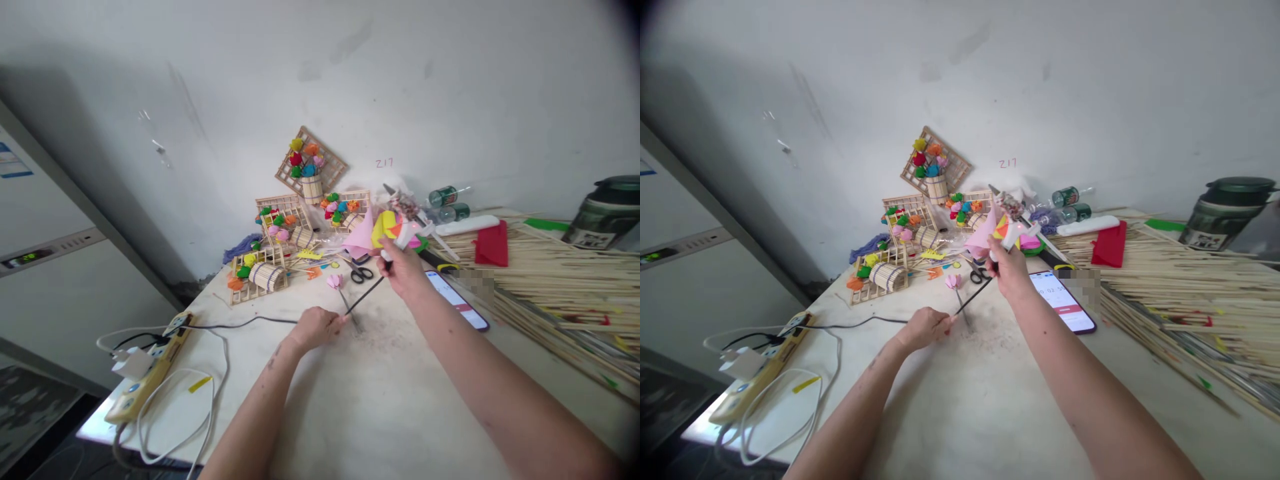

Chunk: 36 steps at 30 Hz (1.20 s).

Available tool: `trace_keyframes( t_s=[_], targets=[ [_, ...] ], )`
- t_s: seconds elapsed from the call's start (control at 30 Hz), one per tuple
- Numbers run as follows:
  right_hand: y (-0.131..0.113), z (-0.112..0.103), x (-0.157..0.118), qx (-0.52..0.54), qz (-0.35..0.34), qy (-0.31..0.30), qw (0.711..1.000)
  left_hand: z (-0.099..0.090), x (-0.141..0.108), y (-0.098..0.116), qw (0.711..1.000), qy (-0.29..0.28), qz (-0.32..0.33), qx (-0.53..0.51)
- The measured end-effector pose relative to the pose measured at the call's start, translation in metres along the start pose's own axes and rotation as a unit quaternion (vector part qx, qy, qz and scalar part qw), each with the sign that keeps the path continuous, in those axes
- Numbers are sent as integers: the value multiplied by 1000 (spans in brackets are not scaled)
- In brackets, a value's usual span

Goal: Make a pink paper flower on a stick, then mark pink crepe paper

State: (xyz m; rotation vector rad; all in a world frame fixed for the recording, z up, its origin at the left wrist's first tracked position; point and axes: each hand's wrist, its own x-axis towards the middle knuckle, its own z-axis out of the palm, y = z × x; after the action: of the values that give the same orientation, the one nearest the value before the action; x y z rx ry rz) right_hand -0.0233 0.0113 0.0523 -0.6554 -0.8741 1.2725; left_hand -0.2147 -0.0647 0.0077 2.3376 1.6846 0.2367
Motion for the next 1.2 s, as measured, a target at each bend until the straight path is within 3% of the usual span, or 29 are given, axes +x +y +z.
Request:
trace_keyframes(
  t_s=[0.1, 0.23, 0.27, 0.3, 0.33, 0.47, 0.5, 0.57, 0.63, 0.83, 1.0, 1.2],
  targets=[
    [11, 1, -2, -53, -5, 6, 999, -2, 1, -5, 995, -30, -11, -97],
    [23, 5, -9, -78, 18, -29, 996, -3, 18, -17, 966, 30, -127, -223],
    [25, 6, -11, -91, 20, -37, 995, -2, 24, -19, 942, 38, -176, -284],
    [27, 7, -13, -111, 20, -41, 993, -1, 30, -20, 900, 51, -239, -361],
    [29, 8, -14, -135, 20, -41, 990, 1, 35, -19, 882, 54, -261, -389],
    [46, 6, -18, -242, 41, -22, 969, 11, 47, -10, 829, 87, -281, -475],
    [52, 5, -19, -263, 47, -17, 964, 13, 48, -7, 806, 98, -282, -510],
    [65, 3, -19, -292, 58, -2, 955, 18, 50, -1, 709, 125, -286, -632],
    [79, 2, -20, -299, 75, 16, 951, 22, 52, 2, 677, 131, -287, -665],
    [100, 3, -27, -243, 99, 73, 962, 31, 62, 4, 655, 134, -277, -690],
    [93, 12, -33, -140, 125, 86, 978, 33, 61, 1, 661, 150, -236, -696],
    [87, 23, -43, -120, 107, 77, 984, 37, 55, 2, 655, 156, -199, -712]
  ],
)
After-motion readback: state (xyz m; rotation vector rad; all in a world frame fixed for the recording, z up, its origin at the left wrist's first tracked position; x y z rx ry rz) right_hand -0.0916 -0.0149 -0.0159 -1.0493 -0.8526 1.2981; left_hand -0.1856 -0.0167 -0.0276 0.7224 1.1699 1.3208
